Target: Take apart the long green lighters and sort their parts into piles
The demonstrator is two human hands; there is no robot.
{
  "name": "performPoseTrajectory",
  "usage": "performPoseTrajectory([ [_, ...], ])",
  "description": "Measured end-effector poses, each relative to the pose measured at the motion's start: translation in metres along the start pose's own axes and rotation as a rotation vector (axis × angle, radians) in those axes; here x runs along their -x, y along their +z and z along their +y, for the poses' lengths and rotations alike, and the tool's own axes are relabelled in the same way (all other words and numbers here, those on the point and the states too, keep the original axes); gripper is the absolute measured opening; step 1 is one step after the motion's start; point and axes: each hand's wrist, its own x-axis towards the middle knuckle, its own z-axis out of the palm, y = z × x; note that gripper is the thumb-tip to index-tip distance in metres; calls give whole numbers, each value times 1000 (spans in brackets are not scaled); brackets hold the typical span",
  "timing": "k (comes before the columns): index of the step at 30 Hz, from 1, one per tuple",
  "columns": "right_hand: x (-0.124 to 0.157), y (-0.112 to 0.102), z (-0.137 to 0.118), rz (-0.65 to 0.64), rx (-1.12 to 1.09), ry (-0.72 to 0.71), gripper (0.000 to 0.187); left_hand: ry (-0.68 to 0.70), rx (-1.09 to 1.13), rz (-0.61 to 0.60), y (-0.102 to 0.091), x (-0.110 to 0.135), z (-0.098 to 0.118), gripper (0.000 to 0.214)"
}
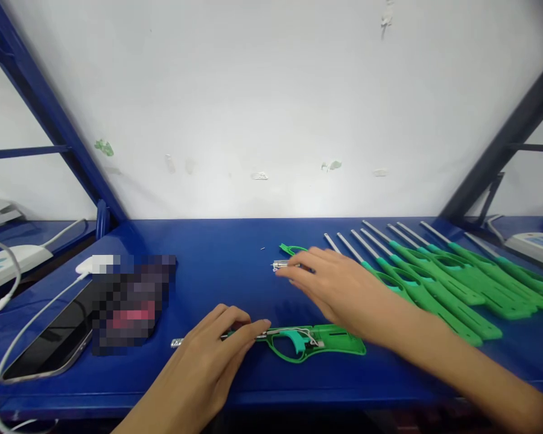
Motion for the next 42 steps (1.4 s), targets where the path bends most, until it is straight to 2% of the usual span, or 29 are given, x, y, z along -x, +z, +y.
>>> performPoseTrajectory([
  [4, -40, 23, 35, -91, 63, -11, 21, -41, 34, 0, -3, 1, 2, 48],
  [7, -52, 35, 46, -155, 69, -67, 10, -54, 51, 5, -6, 1, 3, 45],
  [13, -50, 40, 45, -215, 93, -85, 18, -59, 37, 19, -6, 1, 5, 43],
  [17, -50, 44, 48, -243, 74, -44, 15, -48, 31, 39, -6, 0, 5, 42],
  [26, -53, 30, 55, -293, -220, -8, 21, -70, 42, 11, -7, 0, 6, 43],
  [31, -58, 41, 59, -343, -327, -37, 24, -71, 44, 2, -6, 1, 5, 43],
  [37, -64, 52, 61, -334, -373, -35, 29, -91, 20, 15, -5, 0, 6, 48],
  [40, -64, 40, 59, -286, -420, 9, 14, -91, 9, 54, -6, -1, 7, 50],
  [42, -60, 25, 53, -231, -476, 63, 12, -87, 9, 122, -6, -2, 7, 47],
])
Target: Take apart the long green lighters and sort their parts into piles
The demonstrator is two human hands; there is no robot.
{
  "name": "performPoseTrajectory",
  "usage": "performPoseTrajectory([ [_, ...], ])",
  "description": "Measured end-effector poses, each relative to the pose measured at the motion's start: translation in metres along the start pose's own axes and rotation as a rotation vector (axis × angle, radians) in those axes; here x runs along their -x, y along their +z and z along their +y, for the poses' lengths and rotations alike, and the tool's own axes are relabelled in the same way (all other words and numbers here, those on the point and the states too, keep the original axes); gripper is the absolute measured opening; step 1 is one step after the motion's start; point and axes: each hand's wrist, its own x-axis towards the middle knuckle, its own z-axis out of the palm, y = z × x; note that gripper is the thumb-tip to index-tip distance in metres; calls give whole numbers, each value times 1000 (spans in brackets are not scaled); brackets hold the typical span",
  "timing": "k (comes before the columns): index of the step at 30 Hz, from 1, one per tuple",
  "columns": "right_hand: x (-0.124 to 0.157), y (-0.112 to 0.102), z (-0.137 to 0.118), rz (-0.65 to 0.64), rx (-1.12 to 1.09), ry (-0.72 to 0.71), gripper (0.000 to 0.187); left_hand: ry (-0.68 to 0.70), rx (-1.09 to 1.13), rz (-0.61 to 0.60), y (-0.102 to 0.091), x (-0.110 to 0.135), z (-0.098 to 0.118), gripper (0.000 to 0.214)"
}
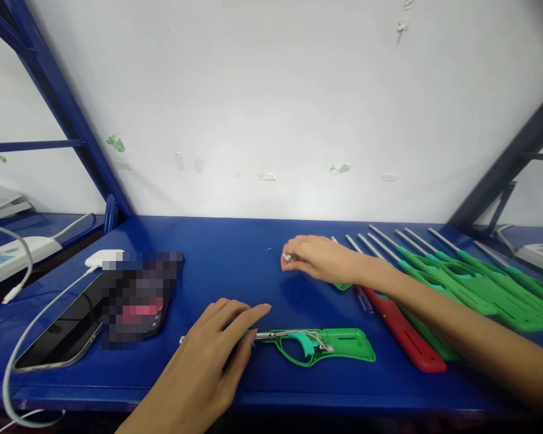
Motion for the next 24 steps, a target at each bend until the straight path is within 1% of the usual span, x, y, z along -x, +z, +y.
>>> performPoseTrajectory([
  [3, 20, -11, -30, 99, -113, 53, 22, 12, 36, 138, 1, 1, 3, 43],
  [5, 40, -12, -54, 166, -194, 81, 27, 8, 97, 196, 1, 1, 10, 40],
  [7, 61, -8, -78, 257, -370, 105, 20, -26, 209, 188, 1, 0, 23, 37],
  [8, 71, -5, -87, 296, -386, 78, 17, -56, 288, 156, 0, -2, 31, 34],
  [10, 88, 3, -102, 399, -316, 1, 14, -126, 486, 97, 0, -8, 46, 27],
  [13, 102, 14, -109, 579, -180, -98, 19, -266, 776, -3, 2, -18, 61, 35],
  [15, 104, 22, -106, 689, -116, -131, 19, -382, 930, -79, 5, -21, 63, 43],
  [17, 102, 32, -103, 753, -84, -162, 19, -479, 1050, -131, 10, -21, 61, 49],
  [19, 99, 42, -100, 784, -80, -189, 22, -536, 1126, -132, 13, -20, 59, 52],
  [21, 95, 51, -98, 824, -85, -193, 25, -569, 1153, -86, 15, -18, 57, 49],
  [24, 90, 58, -100, 874, -106, -182, 22, -608, 1195, -19, 17, -17, 55, 48],
])
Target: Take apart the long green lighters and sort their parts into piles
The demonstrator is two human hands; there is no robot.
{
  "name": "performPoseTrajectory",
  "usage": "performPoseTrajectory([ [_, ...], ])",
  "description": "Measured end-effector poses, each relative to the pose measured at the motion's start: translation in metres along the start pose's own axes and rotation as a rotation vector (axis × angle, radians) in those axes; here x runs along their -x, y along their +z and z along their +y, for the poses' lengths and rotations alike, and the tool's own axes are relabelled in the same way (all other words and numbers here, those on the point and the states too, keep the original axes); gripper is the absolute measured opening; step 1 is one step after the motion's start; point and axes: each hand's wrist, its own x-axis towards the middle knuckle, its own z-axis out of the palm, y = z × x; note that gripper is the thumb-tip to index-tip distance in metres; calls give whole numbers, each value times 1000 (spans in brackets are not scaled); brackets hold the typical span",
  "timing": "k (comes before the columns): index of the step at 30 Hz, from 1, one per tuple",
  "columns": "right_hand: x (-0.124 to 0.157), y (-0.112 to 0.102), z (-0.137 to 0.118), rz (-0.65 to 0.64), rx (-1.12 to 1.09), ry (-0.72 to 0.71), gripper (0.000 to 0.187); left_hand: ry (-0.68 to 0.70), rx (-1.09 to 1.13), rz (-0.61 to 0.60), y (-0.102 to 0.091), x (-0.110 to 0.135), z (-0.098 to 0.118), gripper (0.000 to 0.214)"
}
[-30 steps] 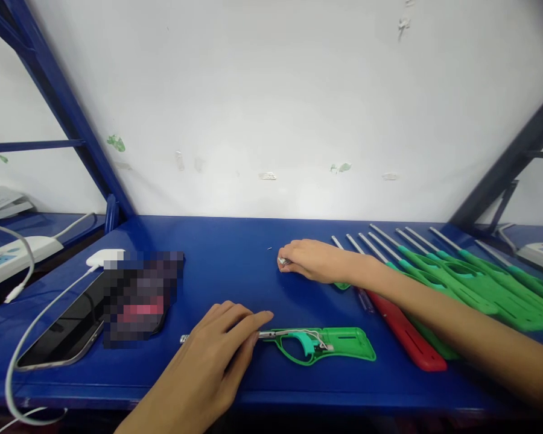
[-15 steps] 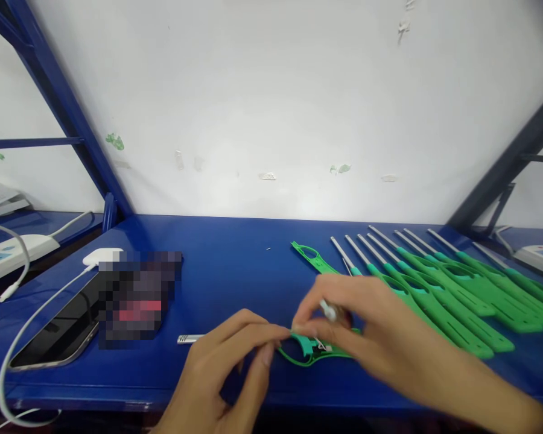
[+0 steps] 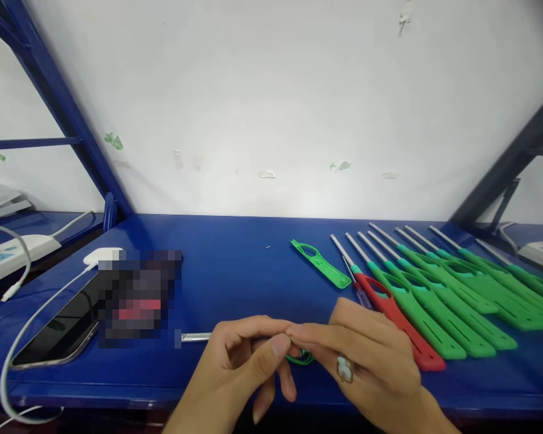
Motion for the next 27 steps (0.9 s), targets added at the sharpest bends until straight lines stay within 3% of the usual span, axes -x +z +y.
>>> performPoseTrajectory([
  [9, -5, 6, -14, -110, -206, 188, 47, -47, 66, 59, -12, -6, -2, 43],
  [14, 2, 6, -12, -168, -250, 281, 44, -29, 30, 72, -11, -3, 1, 44],
  [20, 6, -4, -11, -271, -162, 619, 51, 59, -107, 141, -13, -4, -5, 45],
  [27, 0, 6, 2, -285, -240, 464, 16, 53, -126, 189, -11, -4, -5, 44],
])
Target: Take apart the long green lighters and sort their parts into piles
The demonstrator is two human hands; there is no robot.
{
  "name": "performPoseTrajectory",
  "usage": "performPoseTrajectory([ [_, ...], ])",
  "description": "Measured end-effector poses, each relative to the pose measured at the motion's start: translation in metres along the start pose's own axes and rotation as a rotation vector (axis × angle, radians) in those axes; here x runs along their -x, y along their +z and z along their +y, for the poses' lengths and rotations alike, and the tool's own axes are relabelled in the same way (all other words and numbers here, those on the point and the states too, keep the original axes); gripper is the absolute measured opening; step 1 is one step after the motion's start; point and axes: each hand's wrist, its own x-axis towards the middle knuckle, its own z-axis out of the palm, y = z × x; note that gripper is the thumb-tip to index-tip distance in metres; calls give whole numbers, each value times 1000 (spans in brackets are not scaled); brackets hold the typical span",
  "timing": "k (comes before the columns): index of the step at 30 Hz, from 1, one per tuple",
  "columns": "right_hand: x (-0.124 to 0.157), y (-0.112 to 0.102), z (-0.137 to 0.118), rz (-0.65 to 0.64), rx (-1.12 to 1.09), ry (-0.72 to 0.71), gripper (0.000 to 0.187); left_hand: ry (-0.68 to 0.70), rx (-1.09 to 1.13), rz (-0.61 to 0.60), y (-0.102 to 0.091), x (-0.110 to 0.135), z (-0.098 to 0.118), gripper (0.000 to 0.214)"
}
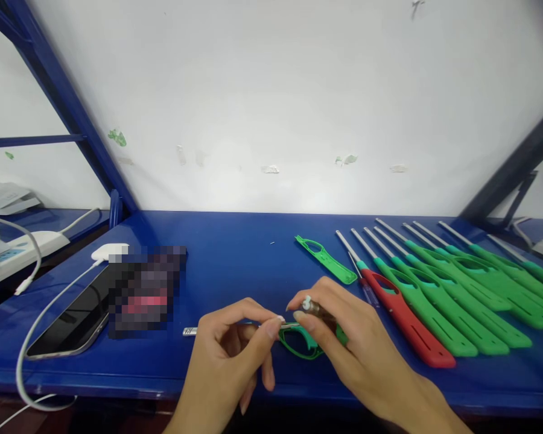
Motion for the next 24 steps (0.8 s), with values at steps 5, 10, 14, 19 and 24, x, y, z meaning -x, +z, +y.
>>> performPoseTrajectory([
  [5, -1, 3, 2, 13, 5, -127, 18, -29, -7, -17, -1, 2, 0, 48],
  [10, 2, 4, 3, -64, 87, -168, 33, -6, -5, -124, -5, -1, -8, 48],
  [14, 3, 6, 7, -90, 145, -187, 37, 12, 26, -152, -7, -2, -13, 45],
  [19, 2, 6, 8, -83, 180, -227, 36, 26, 70, -214, -10, -3, -18, 41],
  [24, 2, 6, 11, -113, 251, -282, 45, 35, 76, -247, -14, -4, -19, 38],
])
